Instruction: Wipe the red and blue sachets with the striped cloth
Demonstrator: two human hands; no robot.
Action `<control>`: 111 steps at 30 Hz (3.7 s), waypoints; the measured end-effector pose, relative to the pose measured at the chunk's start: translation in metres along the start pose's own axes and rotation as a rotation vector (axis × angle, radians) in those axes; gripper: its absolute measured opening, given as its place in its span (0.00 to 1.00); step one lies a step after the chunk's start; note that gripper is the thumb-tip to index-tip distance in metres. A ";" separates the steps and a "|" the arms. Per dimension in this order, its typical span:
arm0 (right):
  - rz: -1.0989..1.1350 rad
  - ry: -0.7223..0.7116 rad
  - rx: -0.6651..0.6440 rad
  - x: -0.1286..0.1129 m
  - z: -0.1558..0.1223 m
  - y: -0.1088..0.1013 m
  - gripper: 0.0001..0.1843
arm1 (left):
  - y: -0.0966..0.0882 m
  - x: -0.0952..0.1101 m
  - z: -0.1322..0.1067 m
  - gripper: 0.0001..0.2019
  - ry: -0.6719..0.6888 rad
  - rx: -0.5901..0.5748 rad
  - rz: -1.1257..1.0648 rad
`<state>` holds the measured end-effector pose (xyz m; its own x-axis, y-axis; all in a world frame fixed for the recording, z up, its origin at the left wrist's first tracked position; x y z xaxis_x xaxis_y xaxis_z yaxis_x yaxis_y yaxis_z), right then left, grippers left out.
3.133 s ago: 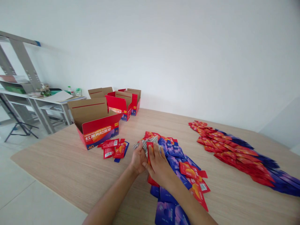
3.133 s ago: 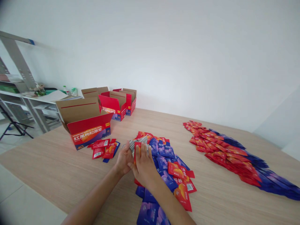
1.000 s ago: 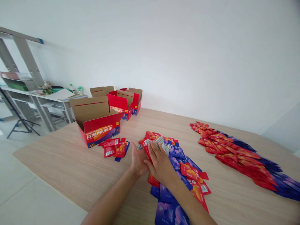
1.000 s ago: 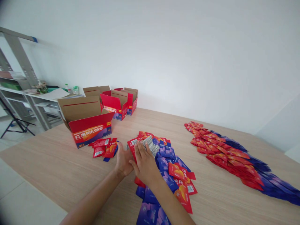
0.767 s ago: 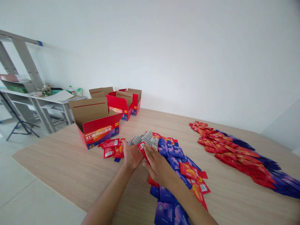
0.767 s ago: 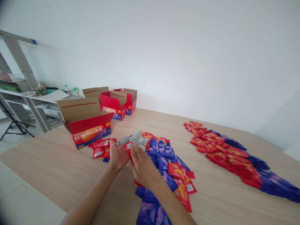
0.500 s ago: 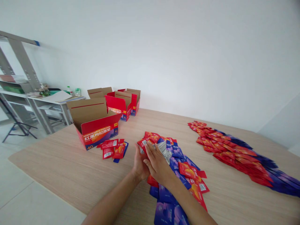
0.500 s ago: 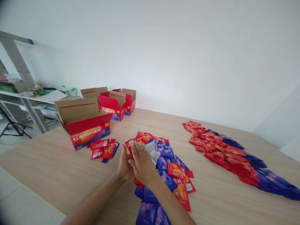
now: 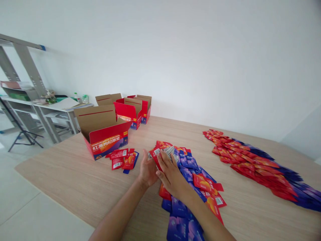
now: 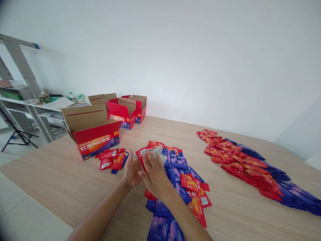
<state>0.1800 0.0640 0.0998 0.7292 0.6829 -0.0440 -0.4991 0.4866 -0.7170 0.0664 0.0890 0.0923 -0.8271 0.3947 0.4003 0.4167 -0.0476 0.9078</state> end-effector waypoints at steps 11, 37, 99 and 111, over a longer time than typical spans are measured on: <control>-0.309 0.142 0.239 0.025 0.001 -0.008 0.27 | -0.005 -0.034 0.003 0.14 -0.049 0.043 0.165; -0.230 0.458 -0.260 0.113 -0.033 0.002 0.21 | -0.080 0.105 0.028 0.10 0.565 0.940 -0.297; -0.189 -0.226 0.232 -0.004 0.007 -0.025 0.15 | -0.003 -0.008 0.008 0.32 -0.128 0.095 0.127; -0.222 0.158 0.146 -0.008 0.007 -0.006 0.27 | -0.016 -0.015 0.019 0.05 0.107 0.353 0.151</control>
<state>0.1743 0.0597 0.1090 0.8859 0.4637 -0.0132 -0.3731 0.6952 -0.6144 0.0796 0.1016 0.0694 -0.7733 0.3089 0.5537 0.6254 0.2277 0.7464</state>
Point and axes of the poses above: each hand's wrist, its own z-axis towards the middle knuckle, its own y-axis out of the palm, x = y × z, the point moved 3 cm from there along z, towards the middle knuckle, and after that the axes turned 13 degrees about x, right-handed, at the moved point
